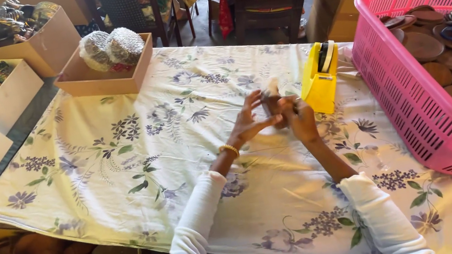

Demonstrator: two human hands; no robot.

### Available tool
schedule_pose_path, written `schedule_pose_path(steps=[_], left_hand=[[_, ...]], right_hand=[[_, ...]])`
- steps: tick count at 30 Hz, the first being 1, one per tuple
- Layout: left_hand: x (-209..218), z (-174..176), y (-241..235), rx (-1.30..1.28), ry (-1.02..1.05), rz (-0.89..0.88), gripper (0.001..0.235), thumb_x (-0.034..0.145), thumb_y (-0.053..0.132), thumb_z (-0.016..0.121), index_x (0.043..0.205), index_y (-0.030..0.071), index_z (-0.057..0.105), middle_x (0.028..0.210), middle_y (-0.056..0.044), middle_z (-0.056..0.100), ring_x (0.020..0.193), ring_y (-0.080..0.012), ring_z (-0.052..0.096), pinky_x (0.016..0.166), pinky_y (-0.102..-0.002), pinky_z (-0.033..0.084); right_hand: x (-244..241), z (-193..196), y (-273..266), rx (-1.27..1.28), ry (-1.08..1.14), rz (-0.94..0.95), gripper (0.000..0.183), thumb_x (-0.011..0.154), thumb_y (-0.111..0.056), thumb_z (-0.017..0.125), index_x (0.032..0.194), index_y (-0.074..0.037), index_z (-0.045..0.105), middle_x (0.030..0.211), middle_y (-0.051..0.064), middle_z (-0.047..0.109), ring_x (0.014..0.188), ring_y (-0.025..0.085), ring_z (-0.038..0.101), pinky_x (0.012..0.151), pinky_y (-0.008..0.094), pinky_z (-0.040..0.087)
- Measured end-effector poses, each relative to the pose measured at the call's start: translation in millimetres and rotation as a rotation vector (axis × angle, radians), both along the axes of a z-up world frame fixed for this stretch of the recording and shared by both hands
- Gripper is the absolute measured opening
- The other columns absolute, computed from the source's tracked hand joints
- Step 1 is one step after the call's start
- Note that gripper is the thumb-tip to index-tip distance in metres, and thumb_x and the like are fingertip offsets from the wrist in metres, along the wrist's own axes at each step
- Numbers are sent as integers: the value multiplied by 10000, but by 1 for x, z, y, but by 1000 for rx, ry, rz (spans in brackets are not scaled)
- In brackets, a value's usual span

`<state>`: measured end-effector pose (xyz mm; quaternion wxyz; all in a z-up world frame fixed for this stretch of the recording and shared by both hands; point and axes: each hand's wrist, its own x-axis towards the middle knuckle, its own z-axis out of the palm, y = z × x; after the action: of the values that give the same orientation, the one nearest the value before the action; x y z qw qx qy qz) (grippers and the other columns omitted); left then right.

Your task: The person picks a wooden bowl from a box, wipes its inside and rim with a white cloth, and sets it on the table. They then take wooden lids from a pink basket, wipe them, and place a lid onto a bowl.

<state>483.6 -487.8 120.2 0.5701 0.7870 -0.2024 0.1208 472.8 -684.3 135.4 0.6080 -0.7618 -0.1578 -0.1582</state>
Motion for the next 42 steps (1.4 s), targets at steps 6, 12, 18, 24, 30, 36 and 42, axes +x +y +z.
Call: schedule_pose_path(steps=[6, 12, 18, 24, 30, 36, 42], left_hand=[[12, -39, -19, -763, 458, -357, 863, 916, 592, 637, 1588, 162, 309, 1474, -172, 500, 1309, -289, 547, 993, -475, 539], [-63, 60, 1, -1145, 587, -485, 832, 883, 790, 335, 1533, 272, 379, 1454, 26, 503, 1267, -208, 538, 913, -482, 554], [-19, -14, 0, -1100, 606, -666, 960, 922, 862, 404, 1541, 130, 445, 1414, -62, 563, 1235, -224, 573, 941, -465, 556], [-31, 13, 8, -1249, 624, -611, 838, 935, 791, 463, 1495, 168, 485, 1364, -111, 605, 1212, -256, 604, 987, -454, 552], [-33, 20, 8, -1014, 767, -578, 902, 879, 811, 446, 1470, 133, 500, 1363, -115, 610, 1219, -300, 615, 983, -517, 538], [-26, 5, 7, -1109, 662, -583, 855, 892, 797, 438, 1451, 154, 517, 1310, -98, 642, 1154, -257, 655, 906, -490, 592], [-30, 17, 8, -1079, 731, -584, 799, 968, 725, 480, 1481, 115, 532, 1394, -99, 627, 1208, -235, 662, 1004, -409, 587]], right_hand=[[-20, 10, 23, 355, 2, 235, 450, 1084, -446, 567, 1220, -25, 650, 1132, 70, 683, 993, 110, 643, 889, 259, 542], [-71, 78, 32, -851, -961, 87, 461, 895, -434, 652, 1094, -19, 680, 1169, 170, 696, 1178, 360, 634, 1120, 545, 392], [-52, 46, 15, -1054, -627, -16, 626, 871, -544, 669, 1126, 26, 713, 1225, 181, 666, 1316, 313, 546, 1244, 597, 252], [-65, 55, 27, -748, -636, 384, 699, 1036, -620, 516, 1191, 42, 680, 1512, 280, 564, 1527, 373, 361, 1275, 566, 133], [-52, 58, 5, -1125, -868, -114, 800, 934, -714, 438, 1145, -10, 756, 1559, 139, 568, 1530, 275, 387, 1266, 609, 7], [-50, 27, 21, -1221, -565, 161, 777, 966, -731, 449, 1246, -58, 720, 1466, 72, 601, 1504, 213, 458, 1375, 596, 59], [-57, 62, 15, -1155, -926, -4, 901, 873, -739, 419, 1275, 14, 708, 1444, 132, 581, 1422, 287, 440, 1226, 636, 30]])
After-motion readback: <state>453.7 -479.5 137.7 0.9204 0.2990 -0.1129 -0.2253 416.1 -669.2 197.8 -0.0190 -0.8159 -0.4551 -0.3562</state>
